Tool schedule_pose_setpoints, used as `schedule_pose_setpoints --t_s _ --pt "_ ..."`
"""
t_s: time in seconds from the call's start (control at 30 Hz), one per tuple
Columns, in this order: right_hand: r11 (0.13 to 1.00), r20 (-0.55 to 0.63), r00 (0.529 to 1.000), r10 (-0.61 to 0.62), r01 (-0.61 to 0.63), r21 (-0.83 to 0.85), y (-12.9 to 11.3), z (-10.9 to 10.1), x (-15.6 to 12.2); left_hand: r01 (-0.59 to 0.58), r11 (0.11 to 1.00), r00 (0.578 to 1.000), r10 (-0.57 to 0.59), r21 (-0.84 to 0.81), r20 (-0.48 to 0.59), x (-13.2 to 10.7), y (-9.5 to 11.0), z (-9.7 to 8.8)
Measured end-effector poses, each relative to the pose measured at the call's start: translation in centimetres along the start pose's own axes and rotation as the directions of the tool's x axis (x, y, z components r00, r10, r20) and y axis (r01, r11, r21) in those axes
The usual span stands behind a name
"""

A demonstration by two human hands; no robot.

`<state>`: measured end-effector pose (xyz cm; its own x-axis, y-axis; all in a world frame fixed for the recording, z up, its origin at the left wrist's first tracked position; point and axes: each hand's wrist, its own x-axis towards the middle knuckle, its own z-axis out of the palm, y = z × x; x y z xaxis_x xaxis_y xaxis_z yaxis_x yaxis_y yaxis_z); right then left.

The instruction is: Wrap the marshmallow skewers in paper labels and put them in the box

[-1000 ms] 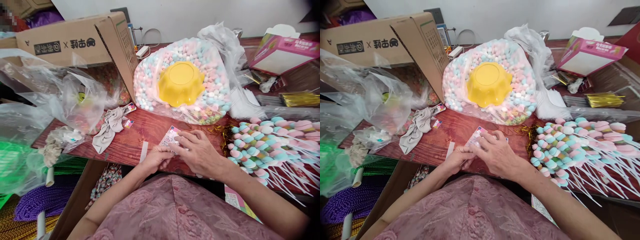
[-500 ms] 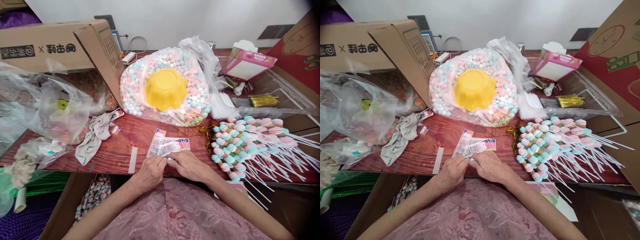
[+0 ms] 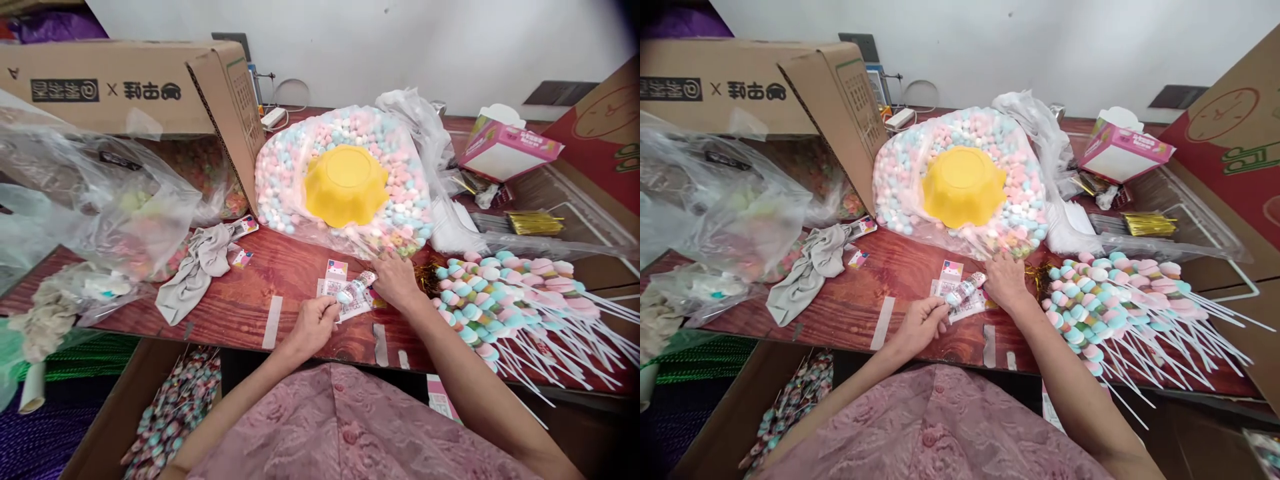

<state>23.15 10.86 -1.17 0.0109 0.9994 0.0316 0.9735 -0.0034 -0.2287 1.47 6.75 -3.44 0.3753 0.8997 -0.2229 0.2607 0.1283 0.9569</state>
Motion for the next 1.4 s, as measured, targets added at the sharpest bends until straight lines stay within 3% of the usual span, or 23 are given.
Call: schedule_pose_setpoints --t_s 0.1,0.2,0.33,0.47,0.63,0.67,0.83,0.93,1.03,1.1,1.2,1.3,1.4 --pt "0.985 -0.049 0.999 0.021 -0.012 0.17 1.0 0.0 -0.6 0.107 0.947 0.991 -0.127 -0.302 -0.045 -0.3 0.0 -0.9" --pt "0.904 -0.11 0.99 0.09 -0.035 0.426 2.3 0.0 -1.6 0.097 0.9 0.98 -0.16 -0.426 -0.117 -0.5 0.2 -2.0" --pt "0.69 -0.123 0.97 0.21 -0.058 0.722 2.7 0.5 -2.7 0.085 0.865 0.984 -0.151 -0.494 -0.095 -0.3 0.8 -1.6" --pt "0.519 -0.133 0.949 0.286 -0.037 0.854 2.1 0.2 -3.8 0.078 0.838 0.985 -0.148 -0.539 -0.087 -0.1 1.1 -0.7" --pt "0.134 -0.063 0.914 0.4 0.01 0.991 1.1 -1.5 -4.7 0.099 0.819 0.982 -0.171 -0.566 -0.076 0.1 1.6 -0.1" --pt "0.09 -0.047 0.917 0.396 0.012 0.996 0.8 -1.8 -4.8 0.098 0.818 0.983 -0.168 -0.567 -0.073 0.1 1.8 0.1" --pt "0.151 -0.048 0.969 0.241 0.011 0.988 -0.8 -2.0 -5.8 0.086 0.802 0.985 -0.157 -0.591 -0.068 0.1 2.1 0.2" --pt "0.189 0.045 0.992 0.115 -0.066 0.98 -2.1 -1.0 -6.6 0.104 0.747 0.99 -0.141 -0.657 -0.003 -0.1 2.2 -0.2" --pt "0.258 0.097 0.995 0.022 -0.099 0.961 -3.7 0.6 -7.2 0.1 0.697 0.995 -0.075 -0.71 0.066 -0.6 2.6 -0.3" --pt "0.304 0.06 0.998 -0.016 -0.053 0.951 -4.7 1.3 -7.4 0.102 0.671 0.994 -0.042 -0.735 0.1 -1.0 3.0 -0.1" --pt "0.276 0.0 0.999 -0.034 0.009 0.961 -5.9 1.4 -7.2 0.095 0.62 0.995 -0.048 -0.779 0.084 -1.4 3.4 0.1" --pt "0.229 0.082 0.993 -0.087 -0.061 0.972 -6.1 1.1 -7.1 0.082 0.596 0.995 -0.093 -0.799 0.033 -1.5 3.2 -0.3" --pt "0.299 0.184 0.973 -0.136 -0.137 0.944 -5.4 1.2 -7.2 0.074 0.587 0.994 -0.104 -0.806 0.015 -1.4 2.7 -0.8"
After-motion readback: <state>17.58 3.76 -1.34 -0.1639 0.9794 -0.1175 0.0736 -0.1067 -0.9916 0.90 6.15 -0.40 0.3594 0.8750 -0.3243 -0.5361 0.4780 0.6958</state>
